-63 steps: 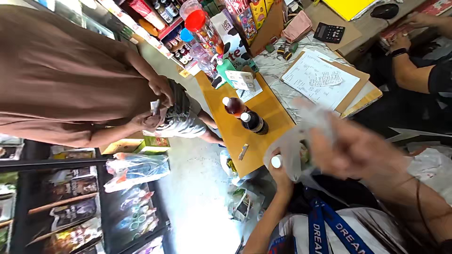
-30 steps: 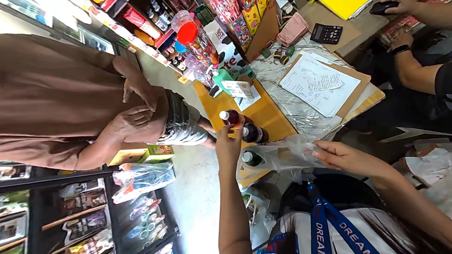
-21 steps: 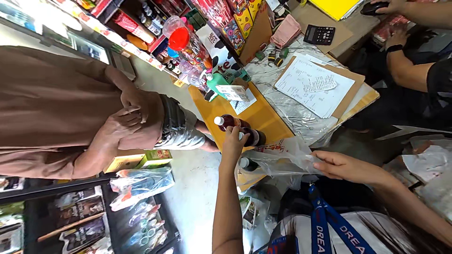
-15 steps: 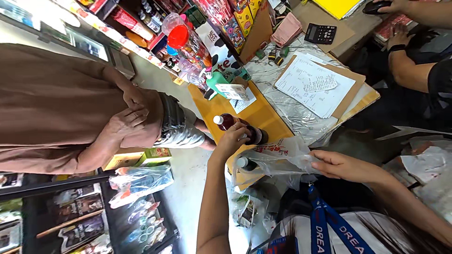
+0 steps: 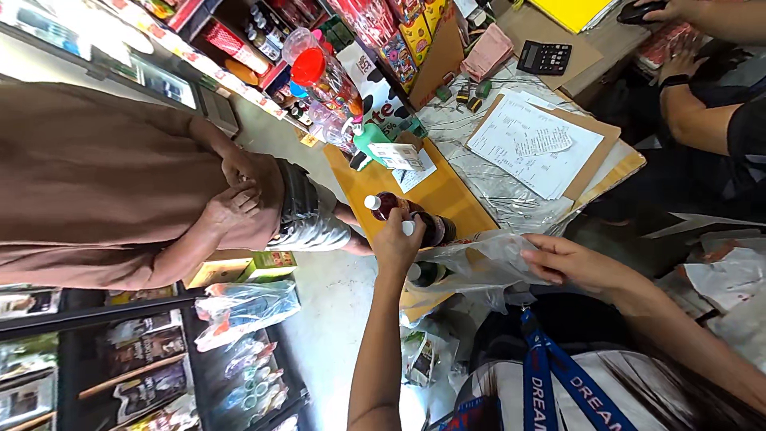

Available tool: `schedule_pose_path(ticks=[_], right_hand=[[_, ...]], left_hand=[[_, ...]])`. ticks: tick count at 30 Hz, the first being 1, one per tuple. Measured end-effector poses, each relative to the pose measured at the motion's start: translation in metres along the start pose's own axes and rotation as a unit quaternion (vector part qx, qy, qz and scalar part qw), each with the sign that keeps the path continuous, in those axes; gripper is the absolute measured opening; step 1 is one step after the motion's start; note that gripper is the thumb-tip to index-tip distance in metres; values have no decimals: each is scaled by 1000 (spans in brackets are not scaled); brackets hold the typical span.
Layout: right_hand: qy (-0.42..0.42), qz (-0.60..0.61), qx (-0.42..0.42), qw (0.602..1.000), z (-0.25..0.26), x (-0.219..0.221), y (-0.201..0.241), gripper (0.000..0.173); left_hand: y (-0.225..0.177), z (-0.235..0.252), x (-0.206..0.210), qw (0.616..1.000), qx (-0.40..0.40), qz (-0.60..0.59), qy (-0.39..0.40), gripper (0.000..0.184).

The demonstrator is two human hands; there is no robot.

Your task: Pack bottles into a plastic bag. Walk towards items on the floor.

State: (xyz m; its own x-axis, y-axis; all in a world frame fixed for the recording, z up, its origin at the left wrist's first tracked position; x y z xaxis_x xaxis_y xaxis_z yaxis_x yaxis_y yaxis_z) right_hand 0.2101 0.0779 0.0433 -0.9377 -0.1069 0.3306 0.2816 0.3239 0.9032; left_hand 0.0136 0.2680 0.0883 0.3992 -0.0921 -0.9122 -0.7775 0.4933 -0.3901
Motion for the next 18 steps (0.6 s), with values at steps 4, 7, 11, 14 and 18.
schedule_pose_path(ticks=[4, 7, 11, 14, 18], right_hand=[[-13, 73, -2, 997, 10, -6, 0, 22], [-31, 133, 8, 991, 20, -8, -3, 24], [-36, 181, -9, 983, 32, -3, 6, 22], [18, 162, -52, 985, 32, 13, 23, 25], [95, 148, -69, 982, 28, 33, 28, 44]], left_hand=[[-36, -24, -105, 990, 76, -51, -110, 34], [-53, -48, -182, 957, 134, -155, -206, 27], [-61, -66, -218, 918, 163, -226, -282, 12], [-81, -59, -186, 944, 177, -178, -215, 26], [-77, -45, -80, 986, 129, -78, -68, 24]])
Point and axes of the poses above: each hand's wrist, its own z-axis towards the middle knuckle, its own x-axis out of the palm, y = z × x, the point moved 9 cm from there along z, towards the middle knuckle, and after that the axes turned 3 degrees about -z, right-handed, at the moved point
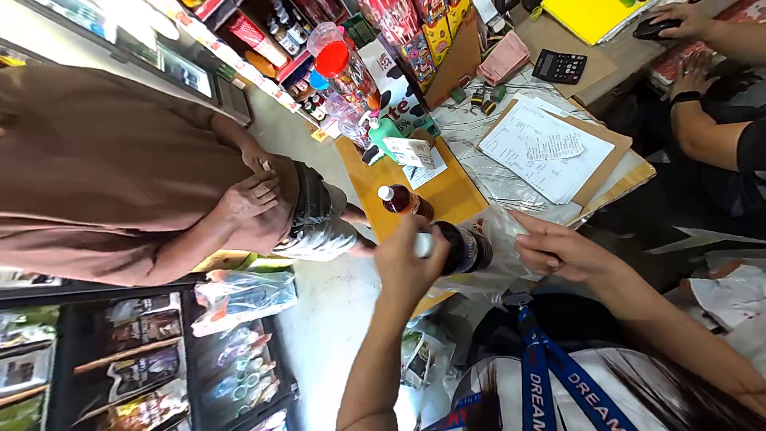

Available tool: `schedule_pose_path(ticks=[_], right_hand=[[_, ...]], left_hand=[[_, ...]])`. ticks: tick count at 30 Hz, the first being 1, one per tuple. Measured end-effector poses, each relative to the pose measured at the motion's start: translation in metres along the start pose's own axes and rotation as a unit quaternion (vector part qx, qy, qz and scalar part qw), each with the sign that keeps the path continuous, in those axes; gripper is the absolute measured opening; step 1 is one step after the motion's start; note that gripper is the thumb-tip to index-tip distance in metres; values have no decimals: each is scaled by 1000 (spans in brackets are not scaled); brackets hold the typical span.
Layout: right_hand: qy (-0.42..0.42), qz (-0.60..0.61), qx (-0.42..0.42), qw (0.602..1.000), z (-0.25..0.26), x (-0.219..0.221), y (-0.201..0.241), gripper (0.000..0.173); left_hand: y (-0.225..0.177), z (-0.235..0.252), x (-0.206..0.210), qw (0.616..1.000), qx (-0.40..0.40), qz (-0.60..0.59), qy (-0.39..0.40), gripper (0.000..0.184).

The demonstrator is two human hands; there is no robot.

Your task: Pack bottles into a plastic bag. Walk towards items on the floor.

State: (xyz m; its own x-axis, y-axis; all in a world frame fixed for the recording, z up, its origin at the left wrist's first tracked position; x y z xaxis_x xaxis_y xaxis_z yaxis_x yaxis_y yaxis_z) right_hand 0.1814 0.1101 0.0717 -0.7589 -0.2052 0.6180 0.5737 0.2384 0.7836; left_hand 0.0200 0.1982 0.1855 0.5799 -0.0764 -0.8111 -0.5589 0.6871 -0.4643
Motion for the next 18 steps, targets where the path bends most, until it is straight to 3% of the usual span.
schedule_pose_path(ticks=[3, 6, 9, 13, 15, 18], right_hand=[[2, 14, -7, 1000, -3, 1, 2, 40], [-7, 14, -6, 1000, -3, -2, 2, 41], [-18, 7, -4, 1000, -3, -8, 2, 41], [-33, -5, 3, 999, -7, -14, 2, 46], [-27, -13, 4, 1000, -9, -15, 3, 48], [-28, -25, 1, 999, -11, -17, 3, 50]], left_hand=[[29, -16, 78, 986, -77, 42, 144, 30], [50, -33, 121, 961, -124, 84, 232, 38], [50, -35, 136, 948, -141, 106, 266, 42], [51, -29, 127, 898, -182, 61, 396, 56], [61, -11, 98, 918, -170, 6, 360, 50], [104, 24, 41, 966, -185, 8, 181, 42]])
Point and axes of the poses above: each hand's wrist, its own z-axis towards the middle knuckle, its own x-axis out of the palm, y = z × x, the point moved 9 cm from there along z, towards the middle knuckle, and after that the axes turned 3 degrees about -z, right-handed, at the moved point
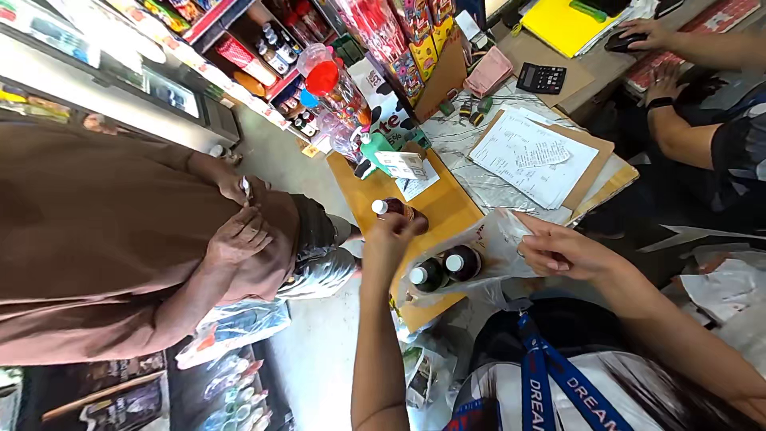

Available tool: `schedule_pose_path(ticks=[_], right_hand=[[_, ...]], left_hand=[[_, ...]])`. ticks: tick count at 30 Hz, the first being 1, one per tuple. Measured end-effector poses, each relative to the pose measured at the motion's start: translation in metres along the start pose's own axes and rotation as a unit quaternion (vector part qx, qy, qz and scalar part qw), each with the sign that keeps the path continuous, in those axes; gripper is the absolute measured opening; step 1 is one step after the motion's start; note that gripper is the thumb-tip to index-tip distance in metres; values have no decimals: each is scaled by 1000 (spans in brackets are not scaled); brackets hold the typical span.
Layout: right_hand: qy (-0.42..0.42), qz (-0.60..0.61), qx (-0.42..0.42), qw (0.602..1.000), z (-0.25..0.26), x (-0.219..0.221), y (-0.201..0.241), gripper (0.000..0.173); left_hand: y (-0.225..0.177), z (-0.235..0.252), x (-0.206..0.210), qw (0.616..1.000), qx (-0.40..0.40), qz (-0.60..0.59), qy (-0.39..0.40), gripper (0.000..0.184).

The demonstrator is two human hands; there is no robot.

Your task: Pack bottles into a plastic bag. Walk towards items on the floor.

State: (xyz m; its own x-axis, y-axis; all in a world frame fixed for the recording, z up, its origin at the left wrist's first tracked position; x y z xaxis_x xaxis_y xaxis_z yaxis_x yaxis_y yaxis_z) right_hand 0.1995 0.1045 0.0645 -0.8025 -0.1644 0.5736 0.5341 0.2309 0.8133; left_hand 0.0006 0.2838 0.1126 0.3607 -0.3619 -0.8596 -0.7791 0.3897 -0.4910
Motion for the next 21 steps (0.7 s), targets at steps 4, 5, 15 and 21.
schedule_pose_path(ticks=[4, 5, 15, 21], right_hand=[[-15, 1, 5, 1000, -4, -2, 0, 49], [-15, 2, 3, 1000, -6, -3, -1, 49], [-50, 71, 16, 996, -20, -13, -18, 52], [-17, 114, -16, 993, -4, -19, -13, 48]], left_hand=[[79, 48, -9, 988, -127, 5, -89, 67], [90, 58, 1, 989, -127, 5, -82, 68], [56, 48, 1, 986, -52, -31, -156, 45], [-29, -29, -104, 949, 112, -146, -255, 29]])
Point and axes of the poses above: each hand's wrist, its own z-axis towards the middle knuckle, its own x-axis out of the palm, y = z × x, the point moved 9 cm from there along z, towards the middle knuckle, and after that the axes turned 3 degrees about -z, right-handed, at the moved point
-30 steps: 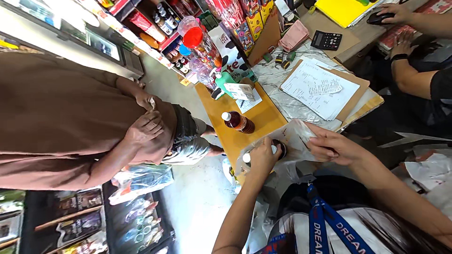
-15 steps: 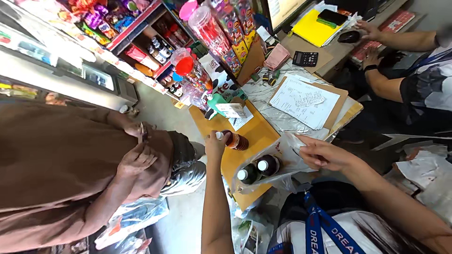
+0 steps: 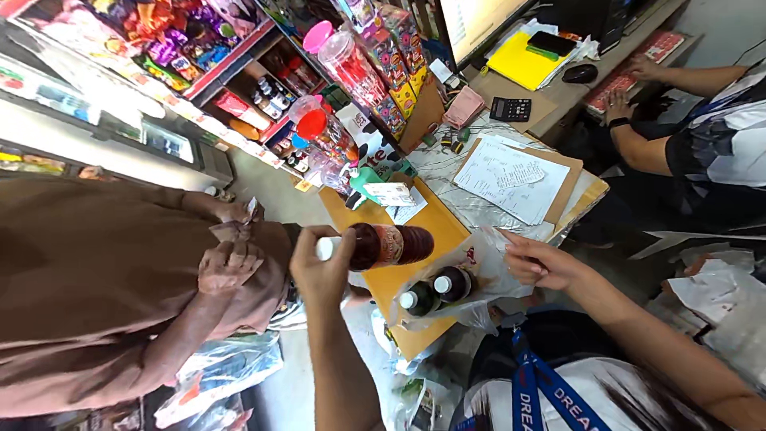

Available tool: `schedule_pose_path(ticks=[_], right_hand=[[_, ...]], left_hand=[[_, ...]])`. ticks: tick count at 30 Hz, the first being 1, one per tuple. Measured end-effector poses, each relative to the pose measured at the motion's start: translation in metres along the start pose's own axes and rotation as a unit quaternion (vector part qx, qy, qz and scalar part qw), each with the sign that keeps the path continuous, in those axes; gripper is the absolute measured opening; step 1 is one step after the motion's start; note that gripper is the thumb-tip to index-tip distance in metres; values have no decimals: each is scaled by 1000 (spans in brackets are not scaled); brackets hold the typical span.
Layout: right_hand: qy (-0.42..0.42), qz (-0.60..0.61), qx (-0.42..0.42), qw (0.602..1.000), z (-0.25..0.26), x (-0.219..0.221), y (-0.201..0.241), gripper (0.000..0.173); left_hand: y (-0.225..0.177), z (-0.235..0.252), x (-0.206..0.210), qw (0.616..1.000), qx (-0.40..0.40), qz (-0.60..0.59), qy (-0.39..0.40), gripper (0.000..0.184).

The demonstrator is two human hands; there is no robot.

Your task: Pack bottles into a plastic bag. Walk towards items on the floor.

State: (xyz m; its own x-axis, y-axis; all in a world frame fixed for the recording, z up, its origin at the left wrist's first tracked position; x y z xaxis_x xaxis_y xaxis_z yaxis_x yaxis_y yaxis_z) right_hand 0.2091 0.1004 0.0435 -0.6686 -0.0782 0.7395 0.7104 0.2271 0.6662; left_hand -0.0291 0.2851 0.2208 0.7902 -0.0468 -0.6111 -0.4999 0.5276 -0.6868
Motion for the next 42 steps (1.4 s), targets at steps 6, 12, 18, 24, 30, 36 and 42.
schedule_pose_path(ticks=[6, 12, 18, 24, 30, 36, 42], right_hand=[[-41, 36, -26, 998, 16, -17, 4, 27], [12, 77, -51, 996, 18, -5, 8, 25], [20, 3, -33, 999, 31, 12, 15, 33], [44, -22, -17, 999, 36, 16, 16, 38], [-11, -110, 17, 994, 30, 3, 21, 43], [-69, -187, 57, 978, 25, -3, 24, 30], [-61, -191, 64, 978, 35, 18, 12, 32]], left_hand=[[-61, 5, -21, 985, 48, -164, 9, 5], [-73, -44, 84, 986, 79, -89, 114, 20], [-29, -93, 200, 971, 0, 51, 232, 34], [-5, -113, 230, 936, -93, 129, 313, 48], [-10, -103, 106, 972, -95, 107, 189, 38], [114, -150, 71, 888, -293, 148, 323, 53], [111, -140, 27, 921, -332, -187, 79, 21]])
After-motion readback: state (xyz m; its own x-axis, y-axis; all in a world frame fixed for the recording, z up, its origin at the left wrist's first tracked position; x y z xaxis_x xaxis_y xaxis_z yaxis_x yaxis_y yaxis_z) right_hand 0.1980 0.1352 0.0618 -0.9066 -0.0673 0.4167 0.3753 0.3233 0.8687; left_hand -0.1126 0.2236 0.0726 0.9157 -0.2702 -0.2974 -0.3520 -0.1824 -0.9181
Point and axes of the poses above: each hand's wrist, its own z-axis towards the middle knuckle, its own x-axis out of the palm, y = z × x, the point moved 9 cm from there along z, towards the middle knuckle, and after that the axes turned 3 degrees about -z, right-handed, at the moved point
